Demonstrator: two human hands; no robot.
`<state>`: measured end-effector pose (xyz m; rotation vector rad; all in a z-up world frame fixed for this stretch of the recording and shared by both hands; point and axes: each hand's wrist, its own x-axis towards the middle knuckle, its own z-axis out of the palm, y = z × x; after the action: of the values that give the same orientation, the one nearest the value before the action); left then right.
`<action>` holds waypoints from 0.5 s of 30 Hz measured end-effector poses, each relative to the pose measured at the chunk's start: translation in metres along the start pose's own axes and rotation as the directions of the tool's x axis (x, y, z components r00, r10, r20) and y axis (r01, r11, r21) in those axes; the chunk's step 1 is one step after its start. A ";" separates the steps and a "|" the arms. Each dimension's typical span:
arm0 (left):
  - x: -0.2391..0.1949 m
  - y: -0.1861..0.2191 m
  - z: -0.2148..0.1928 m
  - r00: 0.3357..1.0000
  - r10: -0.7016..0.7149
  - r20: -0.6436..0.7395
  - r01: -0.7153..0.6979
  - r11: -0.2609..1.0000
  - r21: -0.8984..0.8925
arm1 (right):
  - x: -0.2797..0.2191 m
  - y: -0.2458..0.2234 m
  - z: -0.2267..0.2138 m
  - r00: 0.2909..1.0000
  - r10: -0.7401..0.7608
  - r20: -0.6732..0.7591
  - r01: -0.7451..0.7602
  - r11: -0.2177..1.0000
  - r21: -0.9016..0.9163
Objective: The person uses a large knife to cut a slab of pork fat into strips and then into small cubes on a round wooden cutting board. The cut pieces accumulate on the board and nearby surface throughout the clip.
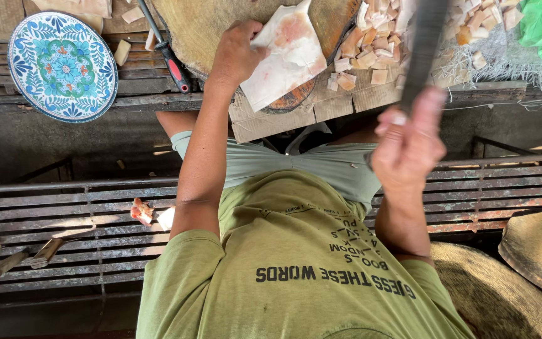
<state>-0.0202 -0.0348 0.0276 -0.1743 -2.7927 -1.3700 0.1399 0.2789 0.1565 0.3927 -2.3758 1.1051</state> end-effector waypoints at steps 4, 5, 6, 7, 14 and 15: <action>0.001 -0.007 0.003 1.000 0.012 -0.017 -0.013 0.999 -0.029 | -0.003 0.005 0.027 0.984 -0.175 0.046 0.181 0.961 -0.209; 0.003 -0.011 0.003 1.000 0.012 -0.017 -0.012 0.999 -0.029 | -0.007 0.010 0.043 0.971 -0.210 0.110 0.234 0.923 -0.305; 0.000 -0.015 0.004 0.999 0.040 -0.025 -0.041 0.999 -0.030 | -0.014 0.016 0.054 0.956 -0.230 0.183 0.286 0.875 -0.391; -0.002 -0.020 0.005 0.997 0.069 -0.033 -0.070 0.997 -0.030 | -0.022 0.021 0.062 0.938 0.012 0.347 0.128 0.918 -0.375; -0.001 -0.046 0.024 0.997 0.043 0.057 -0.036 0.994 -0.108 | -0.024 0.050 0.074 0.868 0.188 0.459 -0.038 0.948 -0.317; 0.002 -0.051 0.028 0.995 0.068 0.072 -0.053 0.980 -0.192 | -0.019 0.051 0.081 0.877 0.148 0.457 -0.031 0.966 -0.255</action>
<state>-0.0268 -0.0436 -0.0290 -0.3217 -2.6881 -1.6488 0.1082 0.2496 0.0693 0.5167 -2.9481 0.8060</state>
